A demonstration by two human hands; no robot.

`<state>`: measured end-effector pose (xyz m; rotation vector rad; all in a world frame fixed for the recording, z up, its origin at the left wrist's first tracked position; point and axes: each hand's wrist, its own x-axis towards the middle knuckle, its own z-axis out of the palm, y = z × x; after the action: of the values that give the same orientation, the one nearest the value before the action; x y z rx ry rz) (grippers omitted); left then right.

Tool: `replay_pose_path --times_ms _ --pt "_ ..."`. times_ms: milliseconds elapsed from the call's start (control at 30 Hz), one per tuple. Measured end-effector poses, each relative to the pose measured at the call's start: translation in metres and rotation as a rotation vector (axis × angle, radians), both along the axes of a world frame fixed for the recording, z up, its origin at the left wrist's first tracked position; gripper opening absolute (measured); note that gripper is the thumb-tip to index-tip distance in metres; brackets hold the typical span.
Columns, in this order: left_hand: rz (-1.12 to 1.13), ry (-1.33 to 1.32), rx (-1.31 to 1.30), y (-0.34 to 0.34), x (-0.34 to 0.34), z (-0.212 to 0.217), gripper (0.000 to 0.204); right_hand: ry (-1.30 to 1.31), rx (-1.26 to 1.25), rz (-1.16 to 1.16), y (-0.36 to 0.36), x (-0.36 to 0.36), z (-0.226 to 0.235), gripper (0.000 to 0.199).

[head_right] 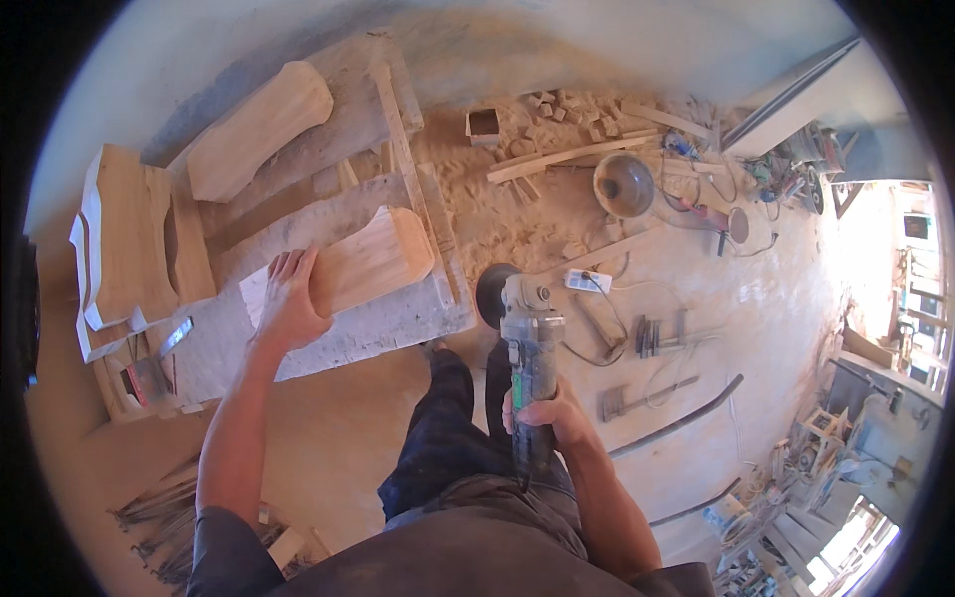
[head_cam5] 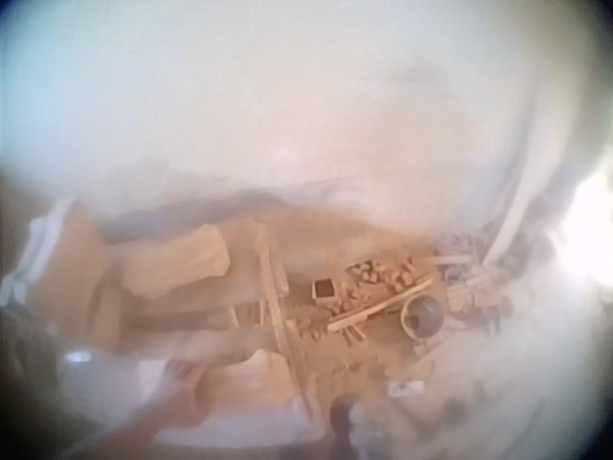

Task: The person uses an angle grinder to smooth and shape a wooden piece on a workbench. They mark the wood with a pencil and ruler, then continue grinding along the marked lines. The person handles the wood and tools directly without visible protective gear.

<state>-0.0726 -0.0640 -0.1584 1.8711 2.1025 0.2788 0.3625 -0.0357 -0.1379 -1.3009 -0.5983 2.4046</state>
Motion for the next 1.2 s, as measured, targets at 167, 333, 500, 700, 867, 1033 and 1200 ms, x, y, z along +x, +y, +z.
replay_pose_path --times_ms 167,333,500,700,867,1033,1200 --pt "0.024 0.033 0.003 -0.012 0.002 -0.006 0.106 0.021 0.066 0.067 0.003 -0.02 0.001 0.056" --pt "0.229 0.128 0.052 -0.041 0.0 0.012 0.11 0.062 0.112 0.157 0.007 -0.051 0.007 0.06" --pt "0.506 -0.075 0.439 -0.082 0.032 -0.001 0.078 -0.028 0.153 0.194 0.007 -0.07 0.007 0.06" --pt "0.714 -1.642 -0.152 -0.035 0.194 0.048 0.035 -0.14 0.209 0.305 0.033 -0.091 0.012 0.065" --pt "0.848 -1.878 -0.272 -0.025 0.233 0.031 0.034 -0.228 0.373 0.409 0.018 -0.069 0.008 0.06" --pt "0.796 -1.775 -0.258 -0.033 0.244 0.021 0.033 -0.234 0.432 0.405 0.003 -0.063 0.013 0.055" --pt "0.836 -1.831 -0.236 0.025 0.201 0.03 0.023 -0.178 0.338 0.472 0.059 -0.098 -0.002 0.038"
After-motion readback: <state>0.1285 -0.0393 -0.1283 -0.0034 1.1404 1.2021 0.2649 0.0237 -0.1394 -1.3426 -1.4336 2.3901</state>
